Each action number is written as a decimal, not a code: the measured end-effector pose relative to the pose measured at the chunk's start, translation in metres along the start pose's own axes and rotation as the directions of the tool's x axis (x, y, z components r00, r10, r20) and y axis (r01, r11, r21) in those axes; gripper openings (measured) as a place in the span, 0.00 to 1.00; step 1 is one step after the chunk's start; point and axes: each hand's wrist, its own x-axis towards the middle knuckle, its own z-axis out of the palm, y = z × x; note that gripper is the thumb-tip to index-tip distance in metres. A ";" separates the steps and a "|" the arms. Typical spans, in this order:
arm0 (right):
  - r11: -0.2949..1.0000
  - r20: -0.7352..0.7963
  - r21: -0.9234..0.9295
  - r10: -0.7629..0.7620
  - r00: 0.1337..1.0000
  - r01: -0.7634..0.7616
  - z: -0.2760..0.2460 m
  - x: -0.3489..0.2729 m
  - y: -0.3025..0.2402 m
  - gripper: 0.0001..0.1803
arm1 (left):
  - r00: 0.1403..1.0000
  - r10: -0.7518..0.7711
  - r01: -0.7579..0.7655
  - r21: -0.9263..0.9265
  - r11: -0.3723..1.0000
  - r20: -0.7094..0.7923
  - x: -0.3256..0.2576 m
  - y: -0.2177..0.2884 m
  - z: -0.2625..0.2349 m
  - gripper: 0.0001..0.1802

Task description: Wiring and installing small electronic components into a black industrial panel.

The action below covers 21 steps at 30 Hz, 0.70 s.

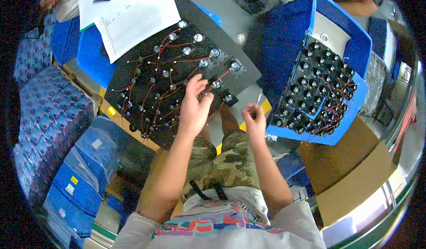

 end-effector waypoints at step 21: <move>0.854 0.095 0.473 0.196 0.976 -0.217 0.042 -0.004 -0.018 0.16 | 0.979 0.007 0.017 -0.115 0.993 0.205 0.036 -0.014 0.004 0.23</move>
